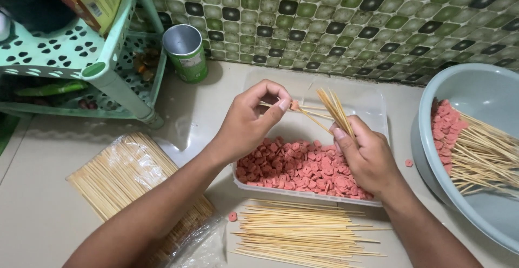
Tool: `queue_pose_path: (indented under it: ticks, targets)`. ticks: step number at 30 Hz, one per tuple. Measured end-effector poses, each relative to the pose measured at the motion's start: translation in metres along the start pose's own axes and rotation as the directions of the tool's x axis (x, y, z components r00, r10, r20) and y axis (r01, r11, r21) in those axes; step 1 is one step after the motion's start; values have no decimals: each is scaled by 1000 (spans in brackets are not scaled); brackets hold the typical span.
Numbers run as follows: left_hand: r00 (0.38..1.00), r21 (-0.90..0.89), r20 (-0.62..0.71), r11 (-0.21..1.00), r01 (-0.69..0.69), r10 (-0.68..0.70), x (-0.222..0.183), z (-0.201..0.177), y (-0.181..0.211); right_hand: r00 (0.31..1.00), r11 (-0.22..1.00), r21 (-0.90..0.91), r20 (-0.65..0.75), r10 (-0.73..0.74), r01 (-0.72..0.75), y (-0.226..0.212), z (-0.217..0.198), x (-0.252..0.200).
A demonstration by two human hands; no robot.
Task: The person is skewering small pink food pieces onto wooden skewers one by one.
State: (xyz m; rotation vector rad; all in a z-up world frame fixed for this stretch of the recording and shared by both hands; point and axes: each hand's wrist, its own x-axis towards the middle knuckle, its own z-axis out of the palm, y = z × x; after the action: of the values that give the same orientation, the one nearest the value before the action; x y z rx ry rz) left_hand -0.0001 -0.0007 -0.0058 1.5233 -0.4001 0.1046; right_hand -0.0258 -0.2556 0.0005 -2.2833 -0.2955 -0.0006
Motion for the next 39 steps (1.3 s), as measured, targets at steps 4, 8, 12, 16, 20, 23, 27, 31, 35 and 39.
queue_pose_path:
  ticks: [4,8,12,16,20,23,27,31,35,39]
  targets:
    - [989,170,-64,978,-118,131,-2,2,-2,999,999,-18,8,42,-42,7,0,1]
    - [892,432,127,786,-443,433,-14,20,-3,997,997,-54,37,66,-64,11,-2,5]
    - [740,260,491,733,-628,459,-46,47,4,978,978,-149,128,167,-148,1,-5,7]
    - [732,490,570,560,-668,374,-55,54,-20,971,971,-199,170,170,-136,-15,-4,12]
    - [739,493,570,571,-657,359,-54,55,-27,954,960,-260,247,168,-101,-19,-1,14]
    - [732,493,563,555,-670,383,-54,55,-30,937,943,-330,309,162,-55,-16,1,23]
    - [738,525,569,529,-666,364,-55,57,-34,877,875,-469,463,126,122,-30,1,44]
    - [735,502,575,554,-664,360,-54,54,-26,850,884,-435,519,90,172,-39,12,76]
    - [738,501,593,569,-652,322,-54,55,-29,839,899,-390,542,47,201,-17,28,99]
    - [742,512,587,561,-651,324,-54,57,-29,854,912,-376,517,57,166,2,31,107]
